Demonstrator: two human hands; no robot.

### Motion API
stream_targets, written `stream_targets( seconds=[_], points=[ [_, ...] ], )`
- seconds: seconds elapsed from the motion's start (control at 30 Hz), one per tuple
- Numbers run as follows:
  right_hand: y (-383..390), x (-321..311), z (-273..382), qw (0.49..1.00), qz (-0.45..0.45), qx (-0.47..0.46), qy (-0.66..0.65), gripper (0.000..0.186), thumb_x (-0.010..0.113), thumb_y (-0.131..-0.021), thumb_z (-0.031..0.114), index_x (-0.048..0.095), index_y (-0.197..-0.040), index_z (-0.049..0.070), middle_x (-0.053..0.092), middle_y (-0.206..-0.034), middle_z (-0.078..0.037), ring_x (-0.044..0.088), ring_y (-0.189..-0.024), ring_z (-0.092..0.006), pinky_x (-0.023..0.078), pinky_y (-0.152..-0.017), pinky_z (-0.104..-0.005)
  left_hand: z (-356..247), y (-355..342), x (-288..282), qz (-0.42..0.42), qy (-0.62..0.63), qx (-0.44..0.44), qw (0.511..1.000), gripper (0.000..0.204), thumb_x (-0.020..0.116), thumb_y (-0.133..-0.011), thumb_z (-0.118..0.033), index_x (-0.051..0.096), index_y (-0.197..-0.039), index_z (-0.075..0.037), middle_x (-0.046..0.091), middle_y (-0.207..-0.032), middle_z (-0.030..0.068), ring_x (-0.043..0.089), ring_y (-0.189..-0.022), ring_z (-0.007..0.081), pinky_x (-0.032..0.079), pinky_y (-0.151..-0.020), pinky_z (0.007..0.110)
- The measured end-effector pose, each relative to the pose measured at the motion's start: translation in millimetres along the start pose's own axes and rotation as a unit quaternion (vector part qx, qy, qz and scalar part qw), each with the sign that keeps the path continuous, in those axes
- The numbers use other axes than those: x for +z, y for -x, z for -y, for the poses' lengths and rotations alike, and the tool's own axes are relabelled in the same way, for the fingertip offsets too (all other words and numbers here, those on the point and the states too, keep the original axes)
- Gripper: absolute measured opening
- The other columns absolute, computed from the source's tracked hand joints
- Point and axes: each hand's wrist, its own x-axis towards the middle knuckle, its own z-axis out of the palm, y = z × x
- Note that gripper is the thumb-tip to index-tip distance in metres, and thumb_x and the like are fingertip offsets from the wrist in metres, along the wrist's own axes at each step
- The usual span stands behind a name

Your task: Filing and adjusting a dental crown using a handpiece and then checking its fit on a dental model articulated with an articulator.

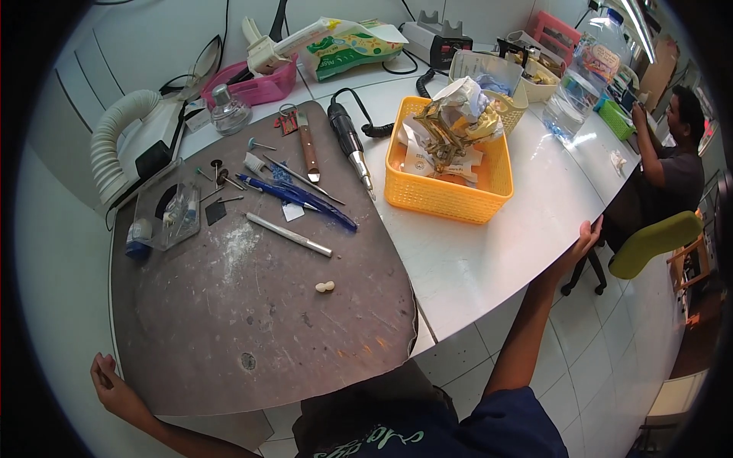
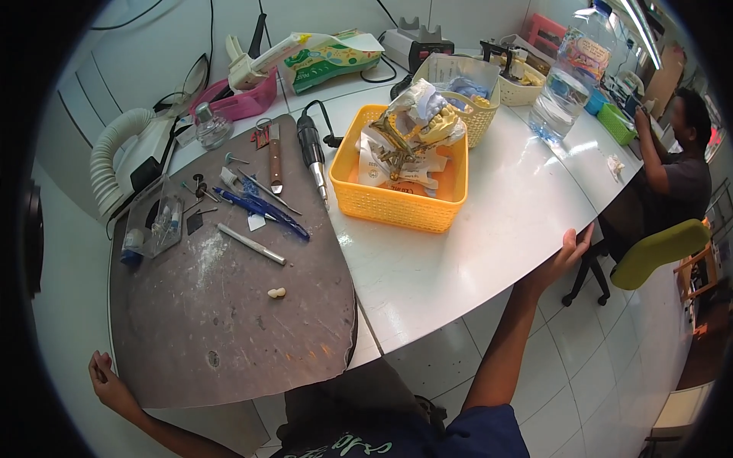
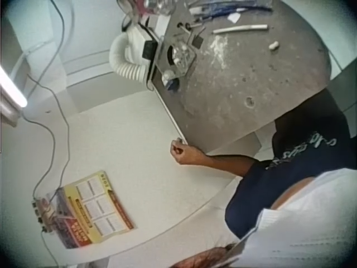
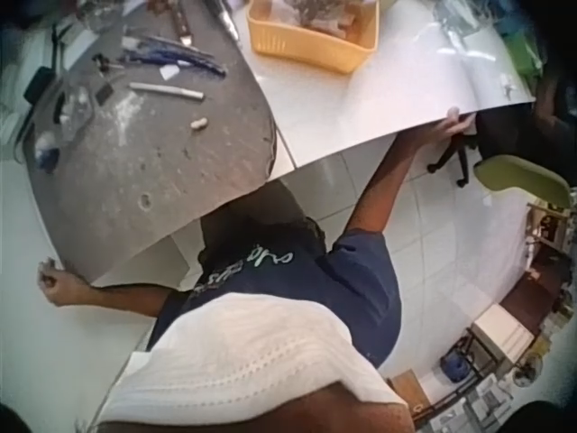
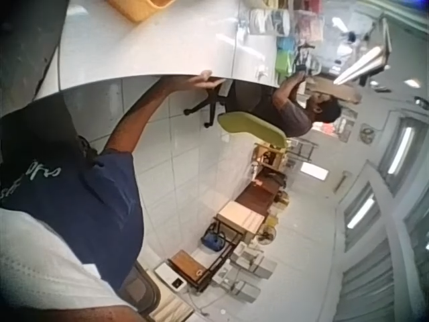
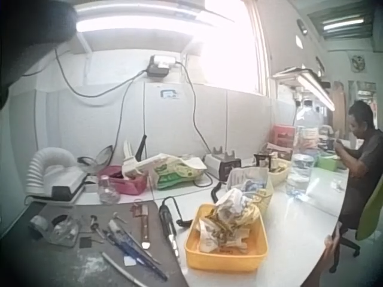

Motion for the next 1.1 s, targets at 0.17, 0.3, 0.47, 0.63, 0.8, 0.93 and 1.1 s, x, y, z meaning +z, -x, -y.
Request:
stream_targets(
  seconds=[0.17,0.3,0.47,0.63,0.8,0.93,1.1],
  points=[
    [1.2,3.6,2.3,1.0,-0.018,0.002,0.003,0.063,0.037,-0.094,0.036,0.026,-0.14,-0.005,0.033,-0.136,-0.019,0.048,-0.115,-0.0263,0.043,-0.092,-0.0388,-4.5,-3.9,2.5,0.031,-0.011,0.01,0.999,0.038,0.049,-0.098,-0.034,0.061,-0.113,-0.001,0.066,-0.104,0.0135,0.063,-0.1,0.0217,0.045,-0.09,0.031],
    [-0.8,5.2,3.2,0.999,-0.03,0.023,-0.026,0.062,0.039,-0.094,0.035,0.026,-0.141,-0.003,0.037,-0.134,-0.02,0.048,-0.115,-0.0264,0.043,-0.091,-0.0384,0.8,-7.3,0.3,0.059,-0.002,0.033,0.998,0.042,0.052,-0.096,-0.036,0.061,-0.114,0.0,0.066,-0.108,0.014,0.063,-0.103,0.023,0.046,-0.091,0.033],
    [-2.8,6.4,11.1,0.998,-0.037,0.034,-0.038,0.063,0.043,-0.091,0.033,0.025,-0.143,0.001,0.047,-0.125,-0.022,0.051,-0.11,-0.0268,0.043,-0.089,-0.0377,0.0,-4.3,1.4,0.088,-0.04,0.07,0.993,0.039,0.053,-0.096,-0.033,0.06,-0.114,0.001,0.065,-0.11,0.0145,0.062,-0.104,0.0255,0.045,-0.092,0.034],
    [-1.3,7.3,12.9,0.998,-0.031,0.044,-0.043,0.064,0.044,-0.091,0.032,0.023,-0.143,0.002,0.047,-0.126,-0.021,0.052,-0.109,-0.0256,0.044,-0.09,-0.0364,-2.6,-0.9,2.3,0.087,-0.088,0.085,0.989,0.04,0.052,-0.095,-0.033,0.058,-0.118,0.0,0.064,-0.111,0.0155,0.06,-0.107,0.0265,0.043,-0.094,0.038],
    [-1.0,6.3,12.2,0.998,-0.029,0.04,-0.041,0.064,0.044,-0.092,0.035,0.025,-0.143,0.001,0.046,-0.129,-0.021,0.052,-0.11,-0.0259,0.044,-0.091,-0.0359,1.8,-4.1,4.5,0.103,-0.097,0.075,0.987,0.043,0.05,-0.096,-0.034,0.055,-0.124,-0.002,0.062,-0.116,0.0162,0.059,-0.108,0.0277,0.044,-0.094,0.038],
    [0.8,7.0,16.1,0.998,-0.029,0.046,-0.036,0.064,0.045,-0.092,0.033,0.022,-0.144,0.003,0.048,-0.126,-0.021,0.054,-0.109,-0.0256,0.044,-0.09,-0.0357,0.4,-3.8,5.6,0.117,-0.1,0.062,0.986,0.046,0.048,-0.096,-0.037,0.053,-0.126,-0.001,0.059,-0.12,0.0179,0.058,-0.109,0.0297,0.044,-0.093,0.038],
    [0.4,8.3,15.4,0.999,-0.023,0.035,-0.032,0.067,0.046,-0.091,0.035,0.021,-0.144,0.003,0.047,-0.126,-0.022,0.053,-0.11,-0.0267,0.045,-0.089,-0.0361,7.0,-6.0,9.0,0.133,-0.104,0.059,0.984,0.049,0.049,-0.096,-0.04,0.053,-0.125,-0.001,0.059,-0.121,0.0184,0.058,-0.11,0.0307,0.045,-0.093,0.039]
  ],
)
